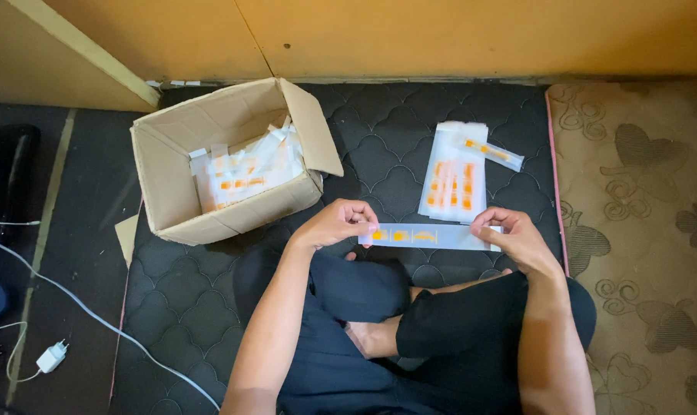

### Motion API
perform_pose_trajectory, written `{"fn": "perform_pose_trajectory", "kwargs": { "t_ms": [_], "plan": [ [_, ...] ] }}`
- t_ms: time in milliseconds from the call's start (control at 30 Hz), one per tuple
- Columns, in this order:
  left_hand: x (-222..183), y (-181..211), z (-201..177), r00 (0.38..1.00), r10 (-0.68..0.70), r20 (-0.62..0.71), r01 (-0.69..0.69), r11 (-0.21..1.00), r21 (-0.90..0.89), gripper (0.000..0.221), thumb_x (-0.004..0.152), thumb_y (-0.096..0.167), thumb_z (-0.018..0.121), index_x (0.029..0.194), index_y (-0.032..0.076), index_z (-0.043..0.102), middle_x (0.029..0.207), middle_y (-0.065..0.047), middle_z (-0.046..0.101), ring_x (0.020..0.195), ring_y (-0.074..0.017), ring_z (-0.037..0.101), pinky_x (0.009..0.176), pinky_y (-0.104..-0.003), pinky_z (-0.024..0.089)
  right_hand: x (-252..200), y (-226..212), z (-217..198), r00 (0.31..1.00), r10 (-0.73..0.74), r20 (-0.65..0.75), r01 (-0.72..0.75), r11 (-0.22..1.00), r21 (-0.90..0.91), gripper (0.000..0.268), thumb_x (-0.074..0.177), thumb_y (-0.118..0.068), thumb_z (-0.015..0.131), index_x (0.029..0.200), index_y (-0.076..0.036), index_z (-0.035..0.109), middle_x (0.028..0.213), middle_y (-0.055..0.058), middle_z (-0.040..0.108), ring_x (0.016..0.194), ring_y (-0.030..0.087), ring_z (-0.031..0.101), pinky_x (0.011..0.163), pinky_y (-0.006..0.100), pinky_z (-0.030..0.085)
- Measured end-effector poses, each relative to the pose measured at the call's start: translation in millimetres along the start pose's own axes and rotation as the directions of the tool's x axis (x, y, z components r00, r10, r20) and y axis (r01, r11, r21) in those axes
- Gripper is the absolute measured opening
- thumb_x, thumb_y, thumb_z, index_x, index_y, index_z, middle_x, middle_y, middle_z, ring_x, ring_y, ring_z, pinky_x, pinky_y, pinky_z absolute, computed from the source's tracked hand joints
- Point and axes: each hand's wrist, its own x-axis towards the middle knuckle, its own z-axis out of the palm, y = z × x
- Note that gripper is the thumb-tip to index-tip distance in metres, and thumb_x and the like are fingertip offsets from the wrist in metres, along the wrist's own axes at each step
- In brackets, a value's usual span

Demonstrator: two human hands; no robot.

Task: A person sitting on the floor is applying small orange labels to white paper strips and organizing them.

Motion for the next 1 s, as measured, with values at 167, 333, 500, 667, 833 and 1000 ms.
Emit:
{"fn": "perform_pose_trajectory", "kwargs": {
  "t_ms": [167,333,500,667,833,1000],
  "plan": [
    [3,-2,-2,1.0,-0.018,0.017,0.019,0.999,-0.027,0.013,0.091,0.01,0.073,0.102,0.003,0.072,0.084,-0.016,0.077,0.074,-0.0209,0.075,0.079,-0.034,0.057,0,-8,4,1.0,0.018,0.017,-0.018,1.0,0.001,0.012,0.082,-0.002,0.077,0.093,0.003,0.075,0.073,0.011,0.067,0.065,0.016,0.061,0.06,0.032,0.055],
    [8,-9,1,0.999,-0.021,0.037,0.023,0.998,-0.051,0.022,0.09,0.014,0.075,0.107,0.001,0.07,0.086,-0.013,0.076,0.076,-0.019,0.074,0.078,-0.032,0.057,2,-16,7,0.999,0.013,0.03,-0.013,1.0,0.009,0.013,0.082,-0.005,0.078,0.092,0.002,0.075,0.072,0.008,0.067,0.065,0.015,0.061,0.059,0.031,0.054],
    [18,-25,0,0.999,-0.029,-0.022,0.027,0.998,-0.062,0.018,0.094,0.015,0.075,0.107,0.002,0.071,0.091,-0.019,0.077,0.069,-0.0213,0.074,0.065,-0.03,0.059,-3,-38,18,0.999,0.033,-0.003,-0.033,0.998,0.049,0.029,0.076,-0.003,0.084,0.103,0.001,0.075,0.077,0.008,0.069,0.065,0.013,0.063,0.063,0.028,0.057],
    [16,-34,17,0.992,-0.095,0.083,0.101,0.993,-0.062,0.025,0.09,0.018,0.078,0.107,0.004,0.065,0.091,-0.015,0.075,0.057,-0.0151,0.064,0.042,-0.022,0.049,13,-23,31,0.979,-0.065,-0.192,0.089,0.988,0.122,0.024,0.079,-0.004,0.082,0.102,-0.002,0.074,0.069,0.006,0.067,0.06,0.01,0.062,0.059,0.021,0.049],
    [22,-42,45,0.943,-0.124,0.31,0.113,0.992,0.053,0.032,0.089,0.02,0.08,0.112,0.006,0.064,0.095,-0.011,0.075,0.071,-0.0125,0.062,0.059,-0.025,0.053,22,-13,55,0.936,-0.069,-0.344,0.156,0.96,0.232,0.018,0.086,-0.014,0.085,0.099,-0.007,0.074,0.076,0.003,0.07,0.065,0.007,0.062,0.063,0.018,0.051],
    [41,-23,69,0.999,-0.035,0.029,0.037,0.997,-0.064,0.039,0.097,0.023,0.071,0.126,-0.001,0.061,0.091,-0.016,0.074,0.062,-0.0169,0.071,0.051,-0.023,0.053,14,-27,86,0.974,-0.063,-0.219,0.113,0.968,0.223,0.015,0.086,-0.014,0.085,0.083,-0.004,0.075,0.073,0.006,0.07,0.063,0.01,0.064,0.061,0.025,0.057]
  ]
}}
